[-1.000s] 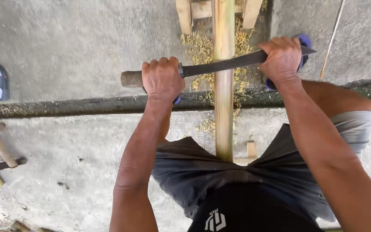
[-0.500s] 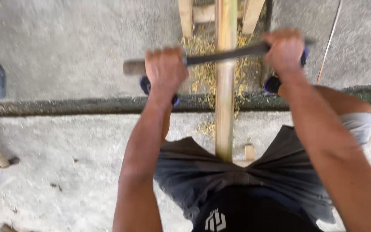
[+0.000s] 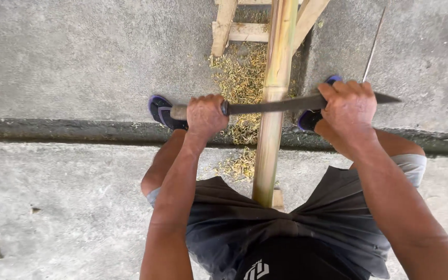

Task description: The recorder is using a large knife to strip the outer bark or nodes from a bamboo pole.

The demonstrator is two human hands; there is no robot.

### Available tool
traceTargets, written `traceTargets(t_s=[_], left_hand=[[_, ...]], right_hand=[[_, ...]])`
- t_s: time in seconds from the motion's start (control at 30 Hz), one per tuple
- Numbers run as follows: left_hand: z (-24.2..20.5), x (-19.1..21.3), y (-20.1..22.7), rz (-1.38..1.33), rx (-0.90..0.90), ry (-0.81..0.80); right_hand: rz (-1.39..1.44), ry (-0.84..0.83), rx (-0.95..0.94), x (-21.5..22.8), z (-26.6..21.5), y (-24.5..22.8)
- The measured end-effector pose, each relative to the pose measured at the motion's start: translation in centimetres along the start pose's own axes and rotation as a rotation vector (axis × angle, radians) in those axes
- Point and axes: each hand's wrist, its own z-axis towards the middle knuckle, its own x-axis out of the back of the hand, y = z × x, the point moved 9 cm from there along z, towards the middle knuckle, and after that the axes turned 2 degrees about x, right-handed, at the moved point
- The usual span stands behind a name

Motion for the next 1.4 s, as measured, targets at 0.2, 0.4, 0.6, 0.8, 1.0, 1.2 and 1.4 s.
traceTargets(t_s=[0.2,0.4,0.6,0.8,1.0,1.2,1.4], left_hand=[[2.5,-0.4,-0.2,0.015,-0.025,-0.006],[2.3,-2.1,-0.2,-0.011,-0.058,-0.07],[2.2,-0.4,0.7,-0.024,-0.073,0.057],[4.5,0.5,1.2,0.036,-0.153,0.094],[5.5,-1.3,0.3,0.042,-0.009,-0.178],[4.6,-4.0,-0.8,-0.005,-0.118,-0.05],[5.3,-4.6,-0.7,-0.087,-0.038,-0.15]], right_hand=[[-0.069,-0.011,-0.035,-0.1,0.4,1.2],[-0.086,-0.005,-0.05,0.6,1.8,1.8],[-0.129,-0.105,-0.071,-3.4,-2.4,1.7],[-0.145,-0.151,-0.066,0.6,1.6,1.7],[-0.134,-0.138,-0.089,-2.2,2.4,4.0],[-0.171,-0.103,-0.07,0.2,2.4,2.5],[-0.197,-0.094,-0.027,1.3,3.0,1.9]])
